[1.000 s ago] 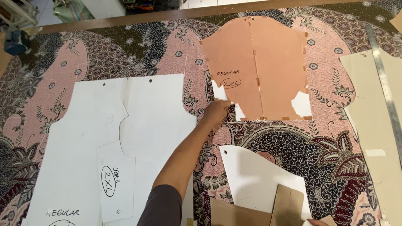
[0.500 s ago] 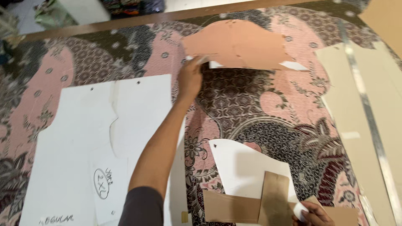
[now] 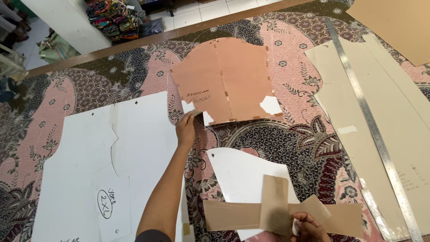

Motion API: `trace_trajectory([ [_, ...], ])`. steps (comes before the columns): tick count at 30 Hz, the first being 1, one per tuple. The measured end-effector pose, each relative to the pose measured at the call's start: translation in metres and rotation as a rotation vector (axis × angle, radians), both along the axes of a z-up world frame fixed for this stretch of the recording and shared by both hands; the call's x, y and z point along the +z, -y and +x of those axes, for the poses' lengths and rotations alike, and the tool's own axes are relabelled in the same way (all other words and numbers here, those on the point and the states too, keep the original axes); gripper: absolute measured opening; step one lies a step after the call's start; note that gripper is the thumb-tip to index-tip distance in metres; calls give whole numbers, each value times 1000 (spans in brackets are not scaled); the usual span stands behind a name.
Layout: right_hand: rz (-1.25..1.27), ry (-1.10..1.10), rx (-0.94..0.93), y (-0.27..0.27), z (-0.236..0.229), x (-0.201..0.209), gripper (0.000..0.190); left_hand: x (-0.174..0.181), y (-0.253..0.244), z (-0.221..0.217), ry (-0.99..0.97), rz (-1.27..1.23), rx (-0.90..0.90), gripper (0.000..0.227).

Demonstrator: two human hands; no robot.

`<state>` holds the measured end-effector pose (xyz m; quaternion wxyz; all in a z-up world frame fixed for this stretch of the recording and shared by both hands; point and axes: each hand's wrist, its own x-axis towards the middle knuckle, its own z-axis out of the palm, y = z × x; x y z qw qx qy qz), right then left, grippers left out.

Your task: The person aligns a metal ruler along the edge of a peach-colored pattern piece on a patterned table, then uses small white paper pieces to fill gaps and secure the pattern. The person repeatedly adjusts the ruler and paper pieces to refine the pattern's shape.

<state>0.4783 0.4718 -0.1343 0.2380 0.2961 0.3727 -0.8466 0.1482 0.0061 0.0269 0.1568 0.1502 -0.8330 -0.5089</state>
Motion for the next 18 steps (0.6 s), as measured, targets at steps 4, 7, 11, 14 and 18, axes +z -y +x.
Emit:
trace_trajectory([
  [4, -64, -141, -87, -34, 19, -1, 15, -35, 0, 4, 53, -34, -72, 35],
  [7, 74, -124, -54, -78, 24, 2, 15, -60, -1, 1, -54, -20, -129, 34],
  [11, 435, 14, -48, -117, 25, 15, 14, -72, 1, -2, 124, 364, -48, 42],
  [14, 706, -114, 151, -129, -2, 37, 18, -63, -1, -7, 115, 633, -12, 50],
  [18, 1070, -362, 363, -108, -54, 80, 29, -41, -11, -7, 134, 803, 133, 58],
])
